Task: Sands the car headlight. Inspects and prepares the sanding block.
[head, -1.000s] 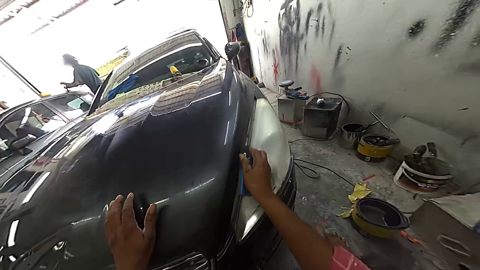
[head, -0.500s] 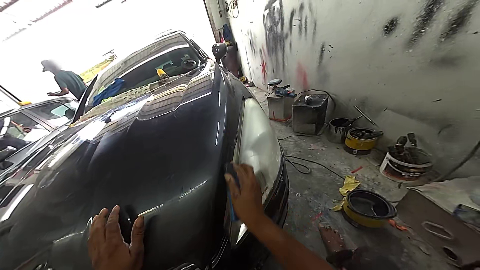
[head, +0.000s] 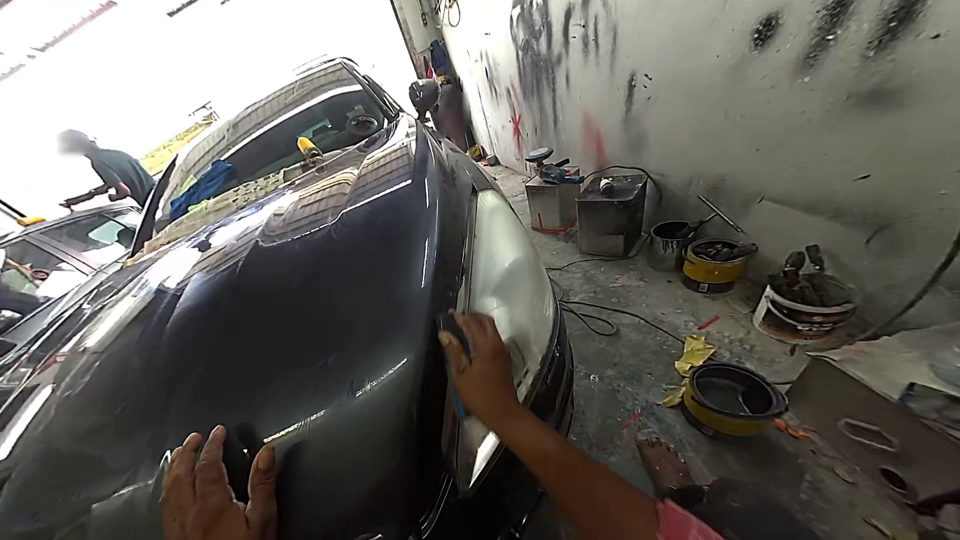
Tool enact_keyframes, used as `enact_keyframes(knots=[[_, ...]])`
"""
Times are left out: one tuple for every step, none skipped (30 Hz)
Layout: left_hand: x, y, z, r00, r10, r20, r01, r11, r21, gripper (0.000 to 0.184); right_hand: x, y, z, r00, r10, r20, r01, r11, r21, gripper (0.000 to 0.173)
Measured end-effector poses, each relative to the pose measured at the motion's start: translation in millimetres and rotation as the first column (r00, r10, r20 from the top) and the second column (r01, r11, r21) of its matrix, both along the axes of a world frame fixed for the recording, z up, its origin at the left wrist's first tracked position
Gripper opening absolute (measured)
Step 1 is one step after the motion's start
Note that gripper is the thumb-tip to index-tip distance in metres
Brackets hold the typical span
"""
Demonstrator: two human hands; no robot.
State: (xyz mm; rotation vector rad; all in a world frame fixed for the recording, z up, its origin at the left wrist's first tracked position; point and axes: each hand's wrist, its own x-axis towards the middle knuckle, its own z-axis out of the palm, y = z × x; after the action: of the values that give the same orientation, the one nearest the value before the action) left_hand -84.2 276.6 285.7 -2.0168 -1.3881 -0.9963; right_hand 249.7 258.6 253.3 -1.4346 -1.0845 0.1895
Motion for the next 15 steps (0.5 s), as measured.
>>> enact_keyframes(knots=[[-1,0,-1,1.000,-0.004,-0.002,0.004,1.000,0.001,0.082,9,10,5,1.000,-0.015,-0.015,0.015,1.000,0.015,0.039],[0,0,-1,1.000,-0.003,-0.003,0.003,1.000,0.001,0.082,15,16,8,0.999,-0.022,-0.034,0.023,0.999,0.026,0.040],[0,1,0,1.000,0.001,-0.002,-0.001,1.000,0.001,0.083,16,17,9,0.999,-0.021,-0.041,0.023,0.999,0.027,0.040],[1,1,0,1.000,0.004,-0.001,-0.004,1.000,0.000,0.083,12,11,8,0.999,-0.016,-0.035,0.017,1.000,0.017,0.041],[1,1,0,1.000,0.003,0.000,-0.003,1.000,-0.002,0.083,3,0,3,1.000,-0.004,-0.022,0.004,1.000,0.001,0.041],[1,2,0,1.000,0.000,-0.002,0.000,1.000,0.002,0.082,-8,-13,-5,1.000,0.008,-0.006,-0.008,1.000,-0.011,0.041],[1,2,-1,1.000,-0.003,-0.005,0.003,1.000,0.006,0.082,-19,-22,-13,1.000,0.007,0.009,-0.007,1.000,-0.007,0.040],[0,2,0,1.000,-0.001,-0.010,0.001,1.000,0.008,0.082,-24,-26,-17,1.000,0.002,0.015,-0.002,1.000,0.008,0.040],[0,3,0,1.000,0.002,-0.015,-0.001,1.000,0.009,0.082,-22,-23,-16,1.000,0.000,0.015,0.000,1.000,0.014,0.039],[0,3,1,1.000,0.001,-0.018,-0.001,1.000,0.010,0.082,-14,-14,-10,1.000,0.009,0.003,-0.009,1.000,0.007,0.039],[0,3,1,1.000,-0.003,-0.017,0.003,1.000,0.007,0.081,-2,-2,-2,1.000,0.005,-0.006,-0.005,1.000,-0.003,0.039],[0,3,0,1.000,-0.006,-0.014,0.006,1.000,0.004,0.080,11,12,6,1.000,-0.010,-0.027,0.009,1.000,-0.020,0.039],[1,2,-1,1.000,-0.005,-0.011,0.005,1.000,0.005,0.080,23,26,15,0.997,-0.027,-0.070,0.024,0.999,-0.049,0.039],[1,2,0,1.000,-0.004,-0.005,0.004,1.000,0.010,0.080,31,37,24,0.992,-0.042,-0.118,0.033,0.997,-0.075,0.039],[0,3,0,1.000,-0.002,-0.002,0.002,1.000,0.011,0.080,34,43,29,0.988,-0.057,-0.146,0.044,0.995,-0.090,0.039]])
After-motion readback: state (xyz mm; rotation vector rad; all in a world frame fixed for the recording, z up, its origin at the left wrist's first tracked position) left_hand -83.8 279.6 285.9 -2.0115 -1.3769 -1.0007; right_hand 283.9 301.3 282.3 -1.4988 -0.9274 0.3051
